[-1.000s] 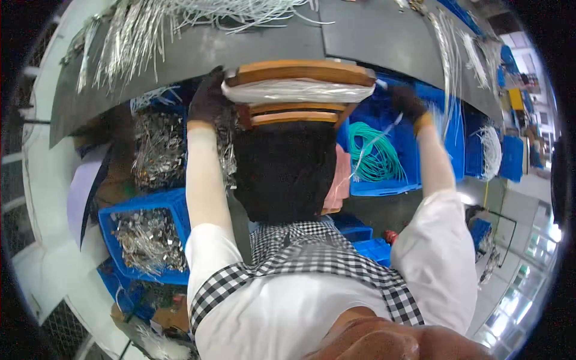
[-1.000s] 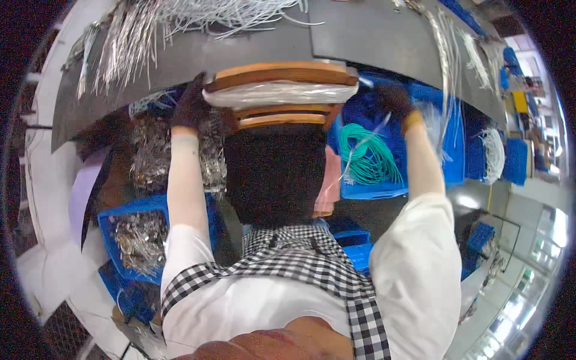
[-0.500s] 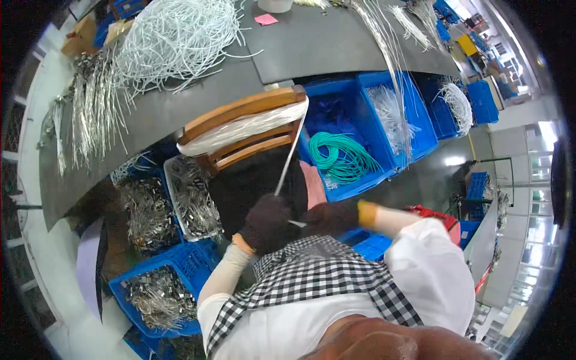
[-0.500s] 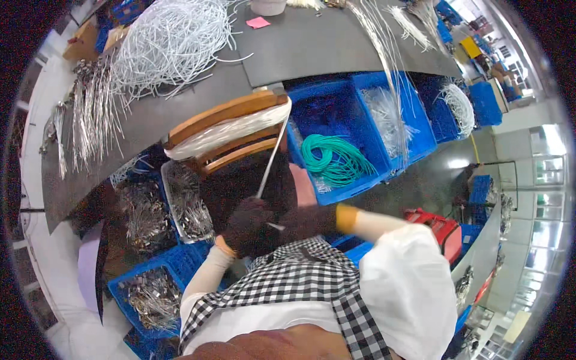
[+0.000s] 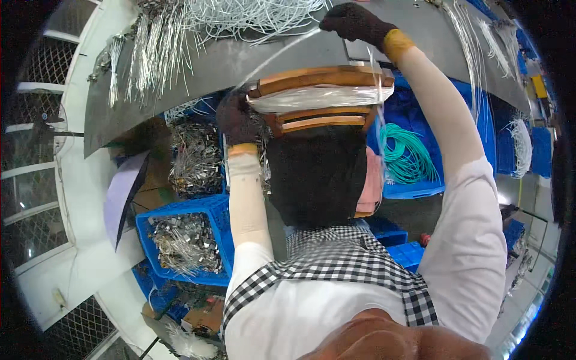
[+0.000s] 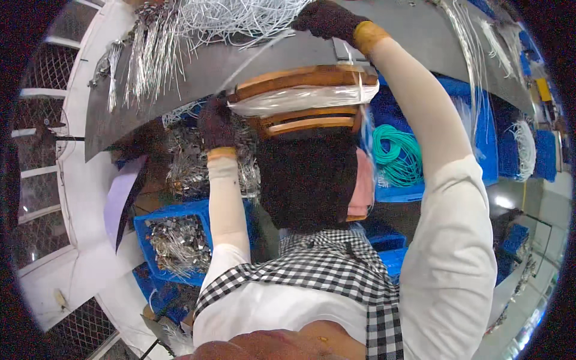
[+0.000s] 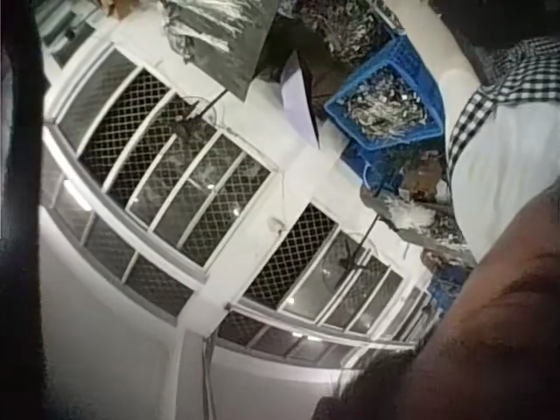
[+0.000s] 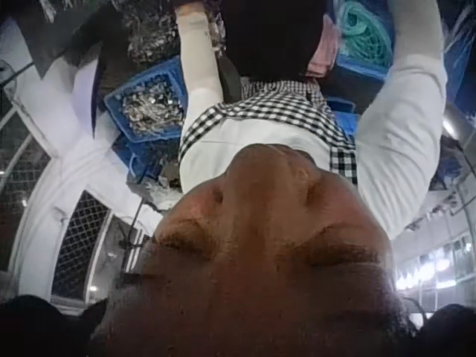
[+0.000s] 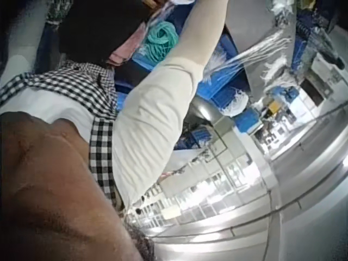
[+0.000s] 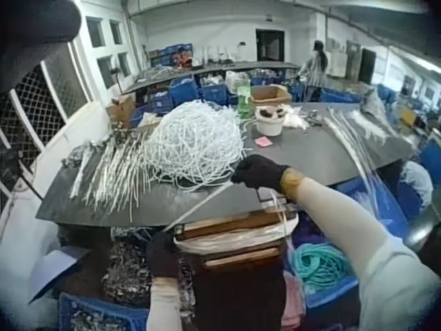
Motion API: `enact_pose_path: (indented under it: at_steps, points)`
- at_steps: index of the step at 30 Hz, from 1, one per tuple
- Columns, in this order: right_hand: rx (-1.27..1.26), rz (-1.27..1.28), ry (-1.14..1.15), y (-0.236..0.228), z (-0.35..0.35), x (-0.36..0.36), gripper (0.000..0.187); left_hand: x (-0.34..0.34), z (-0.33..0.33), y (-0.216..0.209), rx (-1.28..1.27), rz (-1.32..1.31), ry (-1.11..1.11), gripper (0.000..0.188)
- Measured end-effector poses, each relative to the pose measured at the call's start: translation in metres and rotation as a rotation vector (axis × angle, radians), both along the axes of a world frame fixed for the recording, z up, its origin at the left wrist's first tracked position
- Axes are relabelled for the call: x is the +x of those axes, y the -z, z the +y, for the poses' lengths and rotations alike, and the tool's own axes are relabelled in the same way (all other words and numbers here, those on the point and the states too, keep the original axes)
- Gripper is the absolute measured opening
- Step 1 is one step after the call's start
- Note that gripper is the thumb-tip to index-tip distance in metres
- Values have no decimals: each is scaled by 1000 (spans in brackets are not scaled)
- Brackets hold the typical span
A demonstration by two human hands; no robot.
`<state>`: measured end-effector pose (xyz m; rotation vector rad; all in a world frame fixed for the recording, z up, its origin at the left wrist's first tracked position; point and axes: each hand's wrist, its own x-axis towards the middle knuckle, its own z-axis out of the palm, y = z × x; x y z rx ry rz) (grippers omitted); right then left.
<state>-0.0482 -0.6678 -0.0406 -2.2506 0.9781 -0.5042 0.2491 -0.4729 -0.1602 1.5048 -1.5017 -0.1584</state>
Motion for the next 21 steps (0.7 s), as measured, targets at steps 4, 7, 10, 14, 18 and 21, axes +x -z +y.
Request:
enact_pose_path:
  at_steps: [4,7,10,14,18,21]
  points:
    - [-276,227,-115,42,-16,-41,24,29,-13,13,309,-16,121,31]
    - [-428,429,-177,73,-13,-115,26,45,-26,16,457,-311,155,39]
    - [-608,506,-205,101,15,-186,26,48,-28,12,494,-371,224,36]
    - [-525,434,103,142,124,-207,25,56,-21,3,627,-408,137,29]
    - [-211,272,354,165,278,-157,24,76,-12,11,522,-418,217,27]
    - [89,281,296,160,358,-100,24,66,8,24,412,-549,-30,25]
